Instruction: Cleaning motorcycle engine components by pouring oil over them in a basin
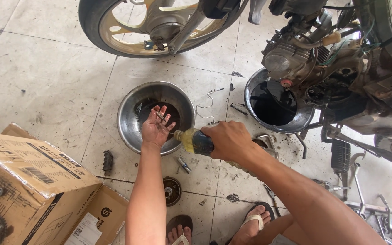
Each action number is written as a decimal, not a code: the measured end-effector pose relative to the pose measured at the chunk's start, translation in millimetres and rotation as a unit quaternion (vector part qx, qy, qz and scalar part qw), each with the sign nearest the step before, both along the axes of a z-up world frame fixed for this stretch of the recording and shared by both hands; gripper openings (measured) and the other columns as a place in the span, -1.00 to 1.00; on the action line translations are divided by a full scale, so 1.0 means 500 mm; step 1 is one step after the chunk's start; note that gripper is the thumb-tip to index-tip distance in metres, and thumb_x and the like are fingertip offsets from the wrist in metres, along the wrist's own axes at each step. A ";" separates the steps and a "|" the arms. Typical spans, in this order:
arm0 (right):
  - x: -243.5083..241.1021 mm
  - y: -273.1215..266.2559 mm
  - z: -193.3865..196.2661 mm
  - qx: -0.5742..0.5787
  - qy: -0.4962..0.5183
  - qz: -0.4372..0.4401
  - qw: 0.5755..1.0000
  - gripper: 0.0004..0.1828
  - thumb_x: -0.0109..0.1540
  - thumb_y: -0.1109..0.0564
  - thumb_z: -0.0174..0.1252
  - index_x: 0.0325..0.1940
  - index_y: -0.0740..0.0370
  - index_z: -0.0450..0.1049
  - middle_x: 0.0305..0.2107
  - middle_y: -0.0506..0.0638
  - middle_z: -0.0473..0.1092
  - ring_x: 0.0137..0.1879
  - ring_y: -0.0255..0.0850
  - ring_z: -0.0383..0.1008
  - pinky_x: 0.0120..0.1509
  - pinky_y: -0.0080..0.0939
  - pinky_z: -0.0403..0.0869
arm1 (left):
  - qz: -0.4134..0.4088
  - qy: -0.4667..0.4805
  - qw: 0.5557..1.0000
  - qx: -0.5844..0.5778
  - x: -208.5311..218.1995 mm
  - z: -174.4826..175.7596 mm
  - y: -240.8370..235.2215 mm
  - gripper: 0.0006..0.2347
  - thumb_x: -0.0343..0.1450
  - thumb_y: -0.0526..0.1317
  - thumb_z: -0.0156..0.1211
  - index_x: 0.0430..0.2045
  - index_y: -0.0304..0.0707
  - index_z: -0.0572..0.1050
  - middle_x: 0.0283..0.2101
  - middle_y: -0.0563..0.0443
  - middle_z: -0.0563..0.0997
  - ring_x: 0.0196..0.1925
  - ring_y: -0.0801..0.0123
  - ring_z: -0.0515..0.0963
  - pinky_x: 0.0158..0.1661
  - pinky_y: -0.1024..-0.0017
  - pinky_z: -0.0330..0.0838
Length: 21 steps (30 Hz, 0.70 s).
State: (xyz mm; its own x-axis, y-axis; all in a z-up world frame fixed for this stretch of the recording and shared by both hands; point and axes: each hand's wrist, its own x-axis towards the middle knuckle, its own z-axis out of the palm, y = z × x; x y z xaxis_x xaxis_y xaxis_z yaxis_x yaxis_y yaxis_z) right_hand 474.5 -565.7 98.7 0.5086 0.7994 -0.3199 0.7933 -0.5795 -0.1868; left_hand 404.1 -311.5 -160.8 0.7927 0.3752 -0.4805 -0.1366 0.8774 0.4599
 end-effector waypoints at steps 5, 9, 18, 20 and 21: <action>-0.003 0.009 0.017 0.009 0.013 -0.015 1.000 -0.29 -0.13 0.07 0.32 0.16 -0.03 0.58 -0.38 0.24 0.58 -0.20 0.35 0.62 -0.14 0.26 0.58 | -0.013 -0.005 1.000 -0.023 0.010 0.014 -0.010 -0.80 0.56 0.12 -0.04 -0.20 0.21 0.49 0.13 0.14 0.55 0.34 -0.01 0.35 0.10 -0.16 0.44; 0.002 0.015 0.013 -0.016 0.007 -0.010 1.000 -0.31 -0.12 0.08 0.30 0.14 -0.07 0.58 -0.39 0.20 0.58 -0.20 0.28 0.63 -0.12 0.18 0.59 | -0.047 0.004 0.998 -0.048 0.027 -0.002 -0.012 -0.57 0.50 0.35 -0.22 -0.48 0.12 0.38 -0.28 0.14 0.62 0.00 0.17 0.65 -0.05 0.06 0.60; 0.014 0.002 -0.027 -0.042 -0.056 0.028 0.997 -0.35 -0.13 0.12 0.33 0.08 -0.06 0.60 -0.44 0.17 0.57 -0.25 0.24 0.64 -0.20 0.12 0.59 | -0.082 0.049 0.995 -0.016 0.027 0.020 -0.011 -0.34 0.26 0.62 -0.47 -0.50 0.13 0.38 -0.27 0.03 0.64 -0.04 0.05 0.65 0.02 -0.07 0.40; 0.006 0.003 0.003 -0.038 -0.030 0.018 0.999 -0.35 -0.12 0.11 0.33 0.10 -0.04 0.60 -0.42 0.19 0.58 -0.23 0.25 0.64 -0.17 0.13 0.59 | -0.079 0.067 0.995 0.001 0.038 0.012 -0.011 -0.42 0.35 0.53 -0.42 -0.52 0.11 0.36 -0.33 0.05 0.62 -0.09 0.10 0.66 0.01 0.03 0.44; 0.001 0.004 0.018 -0.034 -0.002 0.008 0.999 -0.36 -0.10 0.10 0.33 0.11 -0.03 0.59 -0.39 0.22 0.58 -0.21 0.26 0.64 -0.14 0.13 0.59 | -0.077 0.086 0.993 0.018 0.041 0.007 -0.010 -0.48 0.45 0.43 -0.38 -0.53 0.09 0.33 -0.39 0.08 0.60 -0.13 0.15 0.67 0.00 0.14 0.48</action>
